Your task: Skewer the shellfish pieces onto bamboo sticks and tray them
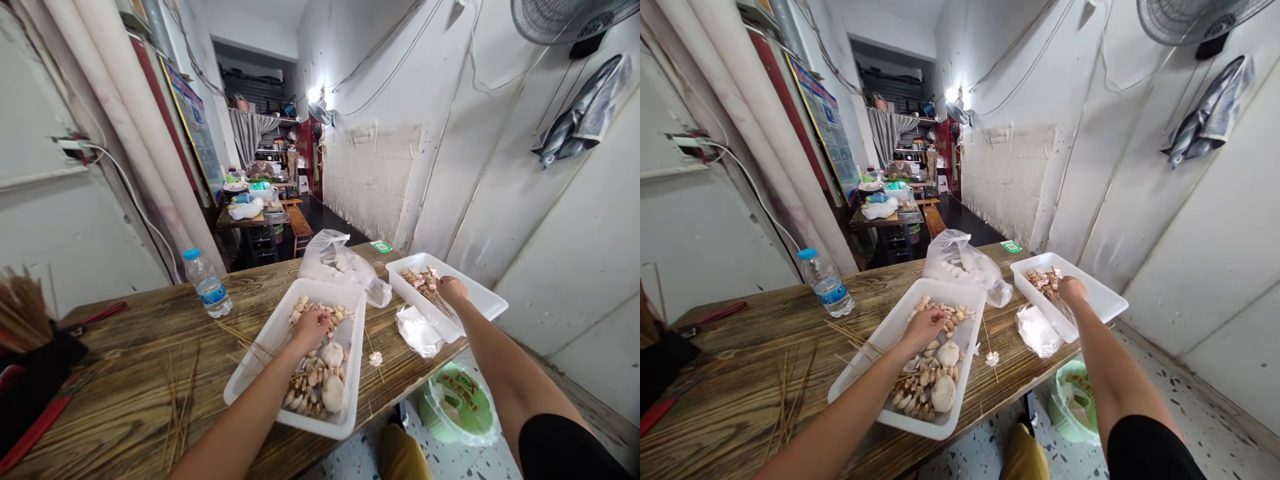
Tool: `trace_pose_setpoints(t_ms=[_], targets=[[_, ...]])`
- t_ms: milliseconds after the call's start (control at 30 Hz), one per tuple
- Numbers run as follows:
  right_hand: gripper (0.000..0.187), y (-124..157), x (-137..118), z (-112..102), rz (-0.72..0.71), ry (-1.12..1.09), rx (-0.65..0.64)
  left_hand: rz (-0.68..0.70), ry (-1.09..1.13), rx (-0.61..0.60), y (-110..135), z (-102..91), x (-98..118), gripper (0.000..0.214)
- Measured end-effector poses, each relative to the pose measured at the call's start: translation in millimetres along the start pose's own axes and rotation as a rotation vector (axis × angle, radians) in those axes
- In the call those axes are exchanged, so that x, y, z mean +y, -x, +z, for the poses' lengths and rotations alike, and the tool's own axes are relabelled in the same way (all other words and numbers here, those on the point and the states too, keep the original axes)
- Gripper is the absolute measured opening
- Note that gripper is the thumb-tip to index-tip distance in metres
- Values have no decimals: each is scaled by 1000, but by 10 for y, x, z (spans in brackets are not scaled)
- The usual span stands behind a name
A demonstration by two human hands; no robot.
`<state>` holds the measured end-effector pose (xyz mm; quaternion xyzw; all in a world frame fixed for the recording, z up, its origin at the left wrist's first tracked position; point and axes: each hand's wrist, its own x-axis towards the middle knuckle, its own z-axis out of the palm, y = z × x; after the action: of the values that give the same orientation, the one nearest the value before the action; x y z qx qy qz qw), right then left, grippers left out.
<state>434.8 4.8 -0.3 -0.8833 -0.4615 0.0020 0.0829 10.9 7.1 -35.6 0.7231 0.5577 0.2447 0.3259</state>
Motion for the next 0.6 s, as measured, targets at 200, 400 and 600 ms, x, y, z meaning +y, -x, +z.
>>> trace_pose_setpoints(t_ms=[200, 400, 600], targets=[[40, -297, -154, 184, 26, -72, -25, 24, 133, -12, 50, -3, 49, 9], [34, -268, -193, -4, 78, -36, -26, -130, 227, 106, 3, -103, 55, 12], [34, 717, -960, -382, -431, -47, 340, -149, 164, 204, -41, -218, 2, 21]])
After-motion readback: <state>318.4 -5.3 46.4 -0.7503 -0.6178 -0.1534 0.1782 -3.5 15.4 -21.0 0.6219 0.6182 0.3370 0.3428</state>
